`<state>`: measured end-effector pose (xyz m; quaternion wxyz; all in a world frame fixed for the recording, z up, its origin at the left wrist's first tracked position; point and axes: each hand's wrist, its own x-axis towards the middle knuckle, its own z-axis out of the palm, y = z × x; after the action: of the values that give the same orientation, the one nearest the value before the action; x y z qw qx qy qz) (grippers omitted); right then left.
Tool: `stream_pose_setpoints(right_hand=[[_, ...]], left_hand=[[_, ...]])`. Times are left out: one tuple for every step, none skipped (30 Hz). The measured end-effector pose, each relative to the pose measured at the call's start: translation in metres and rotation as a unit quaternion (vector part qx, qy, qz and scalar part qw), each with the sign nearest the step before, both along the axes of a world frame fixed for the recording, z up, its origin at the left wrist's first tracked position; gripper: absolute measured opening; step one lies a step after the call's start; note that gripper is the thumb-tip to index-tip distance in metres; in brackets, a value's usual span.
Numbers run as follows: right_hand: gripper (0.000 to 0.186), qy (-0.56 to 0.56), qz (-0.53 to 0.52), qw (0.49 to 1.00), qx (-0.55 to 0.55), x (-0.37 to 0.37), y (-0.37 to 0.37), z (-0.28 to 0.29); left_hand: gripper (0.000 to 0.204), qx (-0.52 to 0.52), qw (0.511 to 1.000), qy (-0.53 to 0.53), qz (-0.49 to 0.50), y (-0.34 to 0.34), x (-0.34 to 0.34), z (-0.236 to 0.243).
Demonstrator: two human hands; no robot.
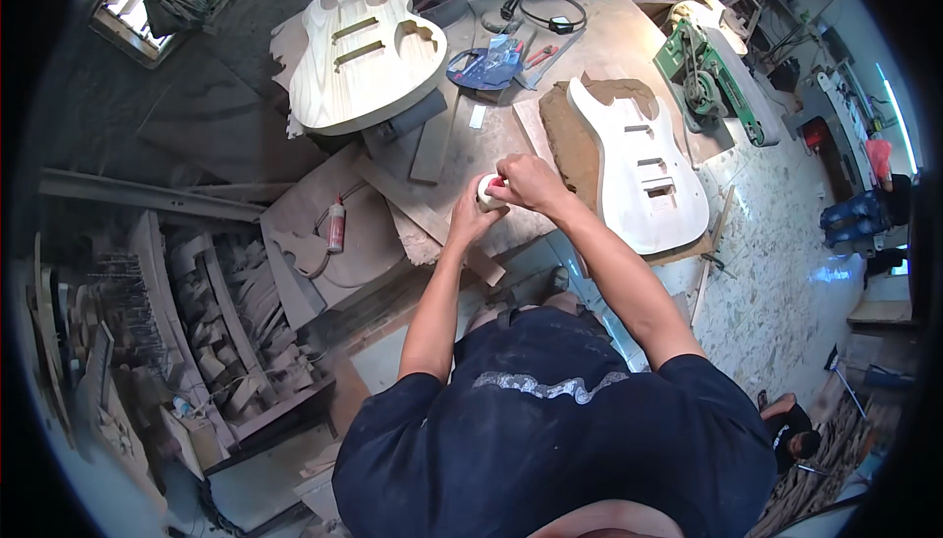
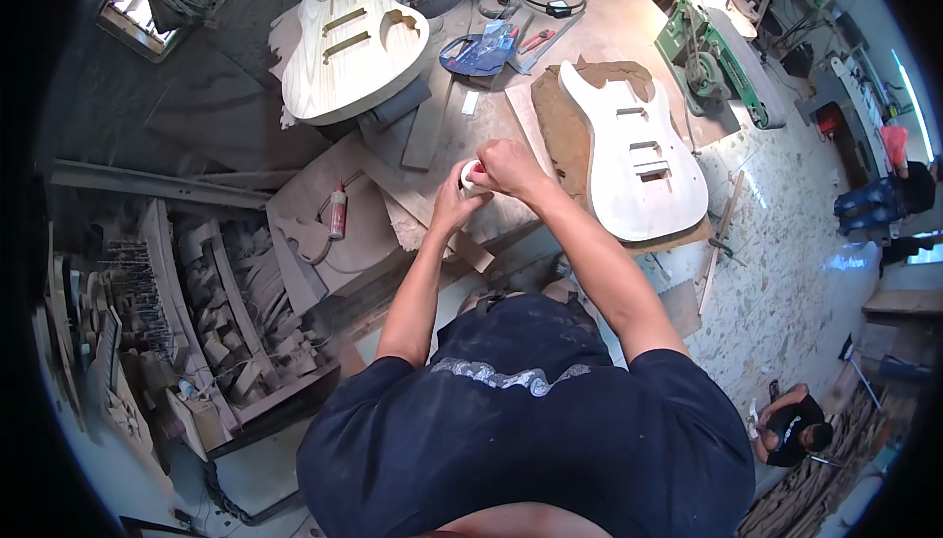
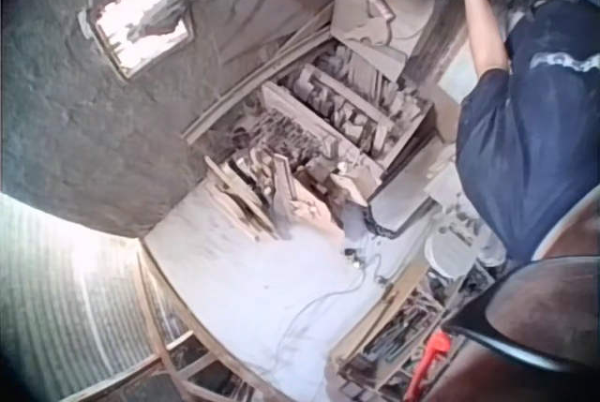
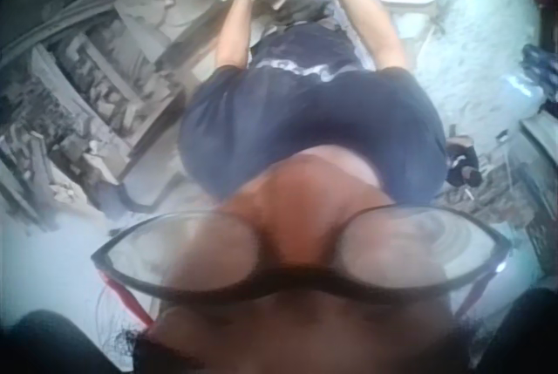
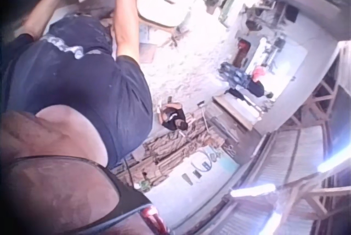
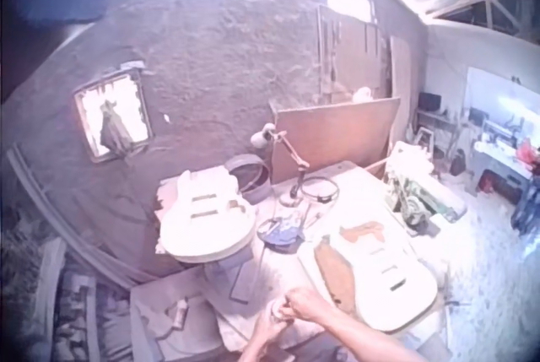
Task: The person moves a belt sander aside, picks up a small wood block, applies glue to its surface from a bottle, and presses the block onto a guitar body.
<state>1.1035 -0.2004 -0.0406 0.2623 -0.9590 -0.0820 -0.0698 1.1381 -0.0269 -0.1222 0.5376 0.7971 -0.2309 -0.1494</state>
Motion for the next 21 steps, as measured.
stream_pose_setpoints(right_hand=[[0.045, -0.008, 0.001, 0.999, -0.039, 0.0, 0.0, 0.003], [0.051, -0.016, 0.004, 0.997, -0.076, 0.0, 0.004, 0.008], [0.06, 0.05, -0.001, 0.995, -0.084, 0.0, 0.008, 0.022], [0.06, 0.048, 0.003, 0.995, -0.085, -0.002, 0.012, 0.028], [0.063, 0.043, -0.014, 0.998, -0.049, -0.007, 0.013, 0.031], [0.067, 0.039, -0.03, 0.999, -0.013, -0.01, 0.013, 0.032], [0.067, 0.04, -0.026, 0.999, -0.014, -0.008, 0.011, 0.034], [0.065, 0.09, 0.012, 0.995, 0.049, -0.005, 0.003, 0.036], [0.067, 0.139, 0.052, 0.982, 0.113, -0.001, -0.003, 0.035], [0.067, 0.14, 0.054, 0.982, 0.114, 0.003, -0.011, 0.033], [0.063, 0.133, 0.097, 0.982, 0.097, 0.008, -0.018, 0.032], [0.062, 0.125, 0.14, 0.979, 0.081, 0.011, -0.022, 0.029], [0.059, 0.154, 0.135, 0.976, 0.076, 0.012, -0.024, 0.025], [0.059, 0.154, 0.137, 0.976, 0.075, 0.015, -0.025, 0.018], [0.052, 0.134, 0.159, 0.977, 0.056, 0.017, -0.026, 0.009], [0.044, 0.113, 0.18, 0.976, 0.036, 0.019, -0.03, 0.001], [0.032, 0.084, 0.173, 0.979, 0.062, 0.017, -0.026, 0.003], [0.032, 0.084, 0.177, 0.979, 0.06, 0.02, -0.025, 0.001], [0.03, 0.078, 0.171, 0.98, 0.06, 0.022, -0.024, 0.0], [0.032, 0.072, 0.163, 0.982, 0.062, 0.021, -0.021, 0.0], [0.032, 0.073, 0.163, 0.982, 0.063, 0.02, -0.019, 0.001]], left_hand=[[0.07, 0.001, 1.0, -0.001, -0.001, -0.001, -0.001, -0.002], [0.069, 0.004, 1.0, -0.002, 0.001, 0.001, 0.0, -0.003], [0.069, 0.004, 1.0, -0.004, 0.004, 0.004, 0.001, -0.005], [0.07, -0.009, 1.0, 0.006, -0.003, 0.007, 0.002, -0.006], [0.071, -0.022, 1.0, 0.019, -0.012, 0.008, 0.001, -0.007], [0.071, -0.024, 0.999, 0.019, -0.009, 0.007, 0.001, -0.007], [0.071, -0.028, 0.999, 0.03, -0.006, 0.007, 0.001, -0.007], [0.073, -0.033, 0.999, 0.041, -0.007, 0.004, 0.001, -0.006], [0.073, -0.033, 0.999, 0.042, -0.006, 0.003, 0.0, -0.005], [0.073, -0.037, 0.999, 0.02, -0.006, 0.003, 0.0, -0.005], [0.073, -0.042, 0.999, -0.003, -0.007, 0.003, 0.0, -0.004], [0.073, -0.043, 0.999, -0.002, -0.006, 0.004, -0.001, -0.003], [0.073, -0.03, 1.0, -0.003, -0.004, 0.004, -0.002, -0.001], [0.074, -0.019, 1.0, -0.005, -0.001, 0.004, -0.001, -0.001], [0.074, -0.022, 1.0, -0.006, 0.0, 0.003, 0.0, -0.002], [0.075, -0.012, 1.0, -0.011, -0.01, 0.002, 0.001, -0.003], [0.077, -0.001, 1.0, -0.015, -0.014, 0.003, 0.002, -0.004], [0.077, -0.002, 1.0, -0.015, -0.011, 0.003, 0.002, -0.004], [0.077, 0.0, 1.0, -0.016, -0.007, 0.002, 0.003, -0.005], [0.076, 0.003, 1.0, -0.016, -0.005, 0.003, 0.002, -0.006], [0.076, 0.004, 1.0, -0.015, -0.004, 0.003, 0.001, -0.007]])
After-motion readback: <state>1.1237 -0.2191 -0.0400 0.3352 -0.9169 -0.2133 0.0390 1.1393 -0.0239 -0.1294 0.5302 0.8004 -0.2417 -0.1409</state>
